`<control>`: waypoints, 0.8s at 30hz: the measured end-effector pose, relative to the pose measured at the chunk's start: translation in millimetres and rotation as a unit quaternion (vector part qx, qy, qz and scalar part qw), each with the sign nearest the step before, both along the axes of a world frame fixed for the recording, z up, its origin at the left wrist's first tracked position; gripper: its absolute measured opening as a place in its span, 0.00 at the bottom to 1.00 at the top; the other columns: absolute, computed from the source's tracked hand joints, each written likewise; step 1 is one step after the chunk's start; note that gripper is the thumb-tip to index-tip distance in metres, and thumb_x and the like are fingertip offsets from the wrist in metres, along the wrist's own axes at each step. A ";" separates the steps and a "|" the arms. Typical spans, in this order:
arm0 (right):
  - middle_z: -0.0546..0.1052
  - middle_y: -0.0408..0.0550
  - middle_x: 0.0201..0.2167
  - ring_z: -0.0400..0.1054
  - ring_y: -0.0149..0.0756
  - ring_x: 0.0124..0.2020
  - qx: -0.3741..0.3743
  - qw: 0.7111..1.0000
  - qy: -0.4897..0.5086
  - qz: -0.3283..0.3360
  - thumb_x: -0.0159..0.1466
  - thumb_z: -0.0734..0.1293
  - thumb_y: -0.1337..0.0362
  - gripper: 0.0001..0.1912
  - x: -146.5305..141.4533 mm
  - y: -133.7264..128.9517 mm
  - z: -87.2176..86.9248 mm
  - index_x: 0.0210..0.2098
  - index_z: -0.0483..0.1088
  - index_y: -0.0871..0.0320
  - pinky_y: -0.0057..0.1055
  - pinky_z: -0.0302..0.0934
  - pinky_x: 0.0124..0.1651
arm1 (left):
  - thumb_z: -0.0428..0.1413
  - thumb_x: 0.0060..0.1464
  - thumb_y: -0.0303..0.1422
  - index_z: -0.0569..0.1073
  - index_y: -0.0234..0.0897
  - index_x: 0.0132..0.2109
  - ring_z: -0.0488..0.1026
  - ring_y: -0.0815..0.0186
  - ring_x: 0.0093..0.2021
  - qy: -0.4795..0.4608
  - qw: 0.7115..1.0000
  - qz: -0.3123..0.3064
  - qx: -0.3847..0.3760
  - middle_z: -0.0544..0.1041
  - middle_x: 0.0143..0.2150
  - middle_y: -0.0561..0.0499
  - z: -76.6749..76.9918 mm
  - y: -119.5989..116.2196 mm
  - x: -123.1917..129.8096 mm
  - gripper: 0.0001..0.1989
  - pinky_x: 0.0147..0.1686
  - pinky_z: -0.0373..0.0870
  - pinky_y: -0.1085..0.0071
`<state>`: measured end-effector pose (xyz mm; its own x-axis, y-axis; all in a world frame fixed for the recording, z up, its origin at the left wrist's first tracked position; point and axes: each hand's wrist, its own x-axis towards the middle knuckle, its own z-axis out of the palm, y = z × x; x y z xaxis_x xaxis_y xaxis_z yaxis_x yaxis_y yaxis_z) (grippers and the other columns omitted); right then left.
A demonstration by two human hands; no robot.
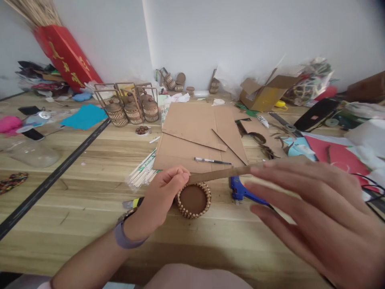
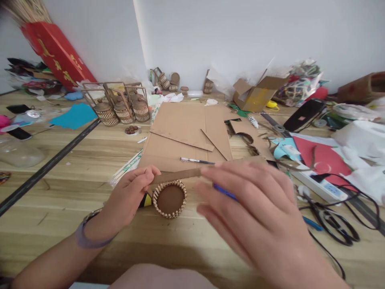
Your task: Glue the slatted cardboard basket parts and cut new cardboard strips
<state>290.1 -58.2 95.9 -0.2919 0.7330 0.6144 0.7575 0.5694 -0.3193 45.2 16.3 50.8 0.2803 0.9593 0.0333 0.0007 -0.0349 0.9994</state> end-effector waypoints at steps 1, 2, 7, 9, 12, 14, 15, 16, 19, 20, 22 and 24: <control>0.81 0.44 0.51 0.72 0.50 0.55 0.043 0.998 -0.050 -0.014 0.65 0.71 0.57 0.18 -0.7 8.7 0.7 0.54 0.75 0.39 0.47 0.54 0.64 | 0.53 0.56 0.39 0.57 0.39 0.24 0.53 0.69 0.27 0.004 1.000 -0.001 0.001 0.56 0.26 0.56 -0.3 0.1 0.1 0.17 0.27 0.55 0.72; 0.81 0.46 0.52 0.72 0.51 0.55 0.078 0.993 -0.091 -0.015 0.66 0.70 0.57 0.17 -1.6 17.8 0.0 0.55 0.75 0.42 0.49 0.53 0.63 | 0.53 0.56 0.39 0.57 0.39 0.24 0.53 0.69 0.28 0.009 1.000 -0.001 0.002 0.57 0.26 0.55 -0.6 0.2 0.0 0.17 0.27 0.55 0.72; 0.82 0.49 0.41 0.74 0.44 0.41 0.091 0.982 -0.166 -0.006 0.72 0.62 0.59 0.12 -3.4 43.4 -12.2 0.52 0.73 0.50 0.46 0.57 0.52 | 0.53 0.56 0.38 0.57 0.38 0.23 0.56 0.69 0.28 0.023 1.000 0.005 0.018 0.61 0.27 0.55 -2.8 0.7 -2.0 0.18 0.28 0.57 0.72; 0.81 0.48 0.39 0.73 0.41 0.38 0.076 0.984 -0.164 -0.004 0.72 0.62 0.61 0.10 -2.2 43.2 -14.9 0.50 0.73 0.52 0.44 0.58 0.50 | 0.53 0.57 0.39 0.58 0.38 0.23 0.57 0.70 0.28 0.031 0.999 0.004 0.021 0.62 0.27 0.55 -4.0 1.0 -2.5 0.18 0.28 0.58 0.72; 0.81 0.47 0.38 0.72 0.40 0.38 0.079 0.983 -0.168 -0.003 0.72 0.62 0.64 0.10 -1.4 40.9 -15.3 0.49 0.73 0.54 0.42 0.58 0.50 | 0.53 0.57 0.40 0.59 0.38 0.24 0.57 0.70 0.27 0.040 0.999 0.001 0.024 0.63 0.26 0.55 -6.5 2.1 -2.9 0.18 0.29 0.59 0.72; 0.80 0.48 0.38 0.72 0.40 0.38 0.085 0.981 -0.175 -0.002 0.72 0.61 0.65 0.09 -1.8 40.7 -14.7 0.49 0.72 0.55 0.42 0.58 0.50 | 0.53 0.58 0.41 0.60 0.38 0.24 0.57 0.70 0.26 0.045 0.999 -0.002 0.024 0.61 0.25 0.56 -7.6 3.4 -3.8 0.18 0.28 0.59 0.72; 0.80 0.48 0.38 0.71 0.40 0.38 0.089 0.980 -0.176 -0.001 0.72 0.61 0.66 0.09 -2.1 41.1 -14.6 0.49 0.72 0.56 0.42 0.57 0.51 | 0.53 0.58 0.42 0.60 0.39 0.24 0.57 0.70 0.26 0.050 0.998 -0.004 0.026 0.60 0.24 0.56 -7.5 4.1 -4.5 0.18 0.27 0.58 0.72; 0.80 0.48 0.38 0.71 0.40 0.38 0.092 0.980 -0.176 -0.002 0.72 0.61 0.66 0.09 -2.4 41.7 -14.7 0.48 0.72 0.56 0.42 0.57 0.51 | 0.53 0.59 0.42 0.62 0.39 0.25 0.58 0.69 0.26 0.057 0.998 -0.005 0.029 0.61 0.24 0.56 -6.7 4.8 -5.5 0.18 0.27 0.59 0.72; 0.80 0.48 0.38 0.71 0.40 0.37 0.102 0.979 -0.177 -0.006 0.73 0.61 0.65 0.09 -2.8 45.2 -16.2 0.48 0.71 0.56 0.43 0.57 0.51 | 0.51 0.63 0.42 0.70 0.38 0.32 0.66 0.67 0.31 0.097 0.992 0.014 0.075 0.71 0.31 0.53 1.3 5.6 -9.2 0.15 0.29 0.63 0.71; 0.80 0.48 0.38 0.72 0.40 0.37 0.105 0.978 -0.179 -0.007 0.73 0.61 0.65 0.09 -2.7 46.6 -17.0 0.48 0.71 0.56 0.44 0.57 0.51 | 0.51 0.64 0.41 0.72 0.38 0.37 0.70 0.65 0.35 0.117 0.986 0.025 0.117 0.75 0.36 0.52 5.7 5.3 -10.2 0.13 0.32 0.66 0.71; 0.80 0.48 0.38 0.73 0.41 0.38 0.111 0.977 -0.183 -0.006 0.73 0.61 0.64 0.09 -2.4 48.6 -18.2 0.48 0.71 0.55 0.45 0.57 0.52 | 0.54 0.65 0.39 0.74 0.38 0.46 0.73 0.64 0.44 0.163 0.955 0.023 0.245 0.78 0.44 0.50 15.1 4.5 -10.7 0.10 0.42 0.69 0.68; 0.81 0.49 0.38 0.74 0.41 0.38 0.117 0.976 -0.185 -0.004 0.72 0.62 0.65 0.09 -1.7 47.1 -18.4 0.49 0.71 0.55 0.47 0.58 0.53 | 0.57 0.66 0.36 0.75 0.39 0.50 0.73 0.63 0.48 0.202 0.901 -0.024 0.384 0.79 0.47 0.50 22.7 4.2 -8.7 0.09 0.50 0.68 0.67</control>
